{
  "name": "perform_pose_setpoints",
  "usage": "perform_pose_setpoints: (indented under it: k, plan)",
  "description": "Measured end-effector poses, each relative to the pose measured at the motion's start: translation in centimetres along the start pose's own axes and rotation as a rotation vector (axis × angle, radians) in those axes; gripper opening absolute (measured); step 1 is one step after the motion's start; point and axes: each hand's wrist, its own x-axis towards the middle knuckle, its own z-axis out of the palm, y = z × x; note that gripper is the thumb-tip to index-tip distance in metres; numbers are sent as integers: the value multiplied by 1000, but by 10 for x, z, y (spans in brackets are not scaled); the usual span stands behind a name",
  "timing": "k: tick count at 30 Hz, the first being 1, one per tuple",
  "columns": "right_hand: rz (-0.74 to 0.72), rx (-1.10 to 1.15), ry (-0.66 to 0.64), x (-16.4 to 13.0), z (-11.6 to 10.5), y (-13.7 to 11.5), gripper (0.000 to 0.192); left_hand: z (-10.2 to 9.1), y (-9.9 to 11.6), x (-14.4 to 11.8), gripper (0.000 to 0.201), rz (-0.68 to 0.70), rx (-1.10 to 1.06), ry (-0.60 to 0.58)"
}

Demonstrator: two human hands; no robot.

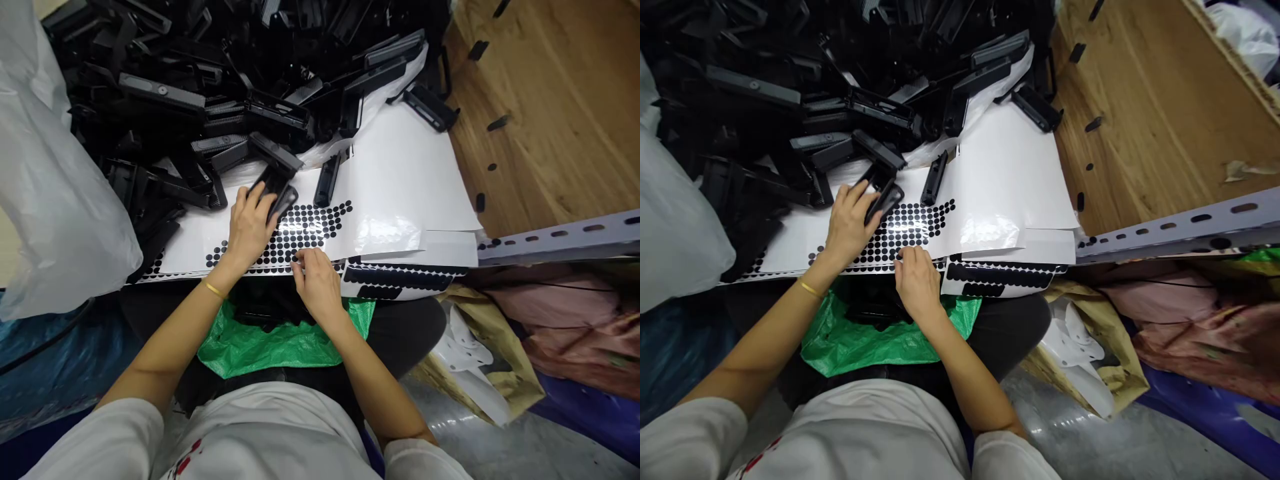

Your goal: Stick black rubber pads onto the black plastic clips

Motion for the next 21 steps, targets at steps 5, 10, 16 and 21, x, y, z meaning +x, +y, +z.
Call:
perform_pose_setpoints:
  k: [5,10,16,21]
  plan:
    - [32,74,-17,3,-3,1,6,-23,8,-30,24,-54,20,-15]
    - [179,492,31,-2,-18,-3,10,-32,23,-36,20,-166,-351,62]
    - [341,885,76,-12,-30,-11,15,-19,62,-69,23,-652,-1228,-135]
    - [367,835,117,-13,-29,-14,14,-12,78,-82,29,-878,-1518,-235]
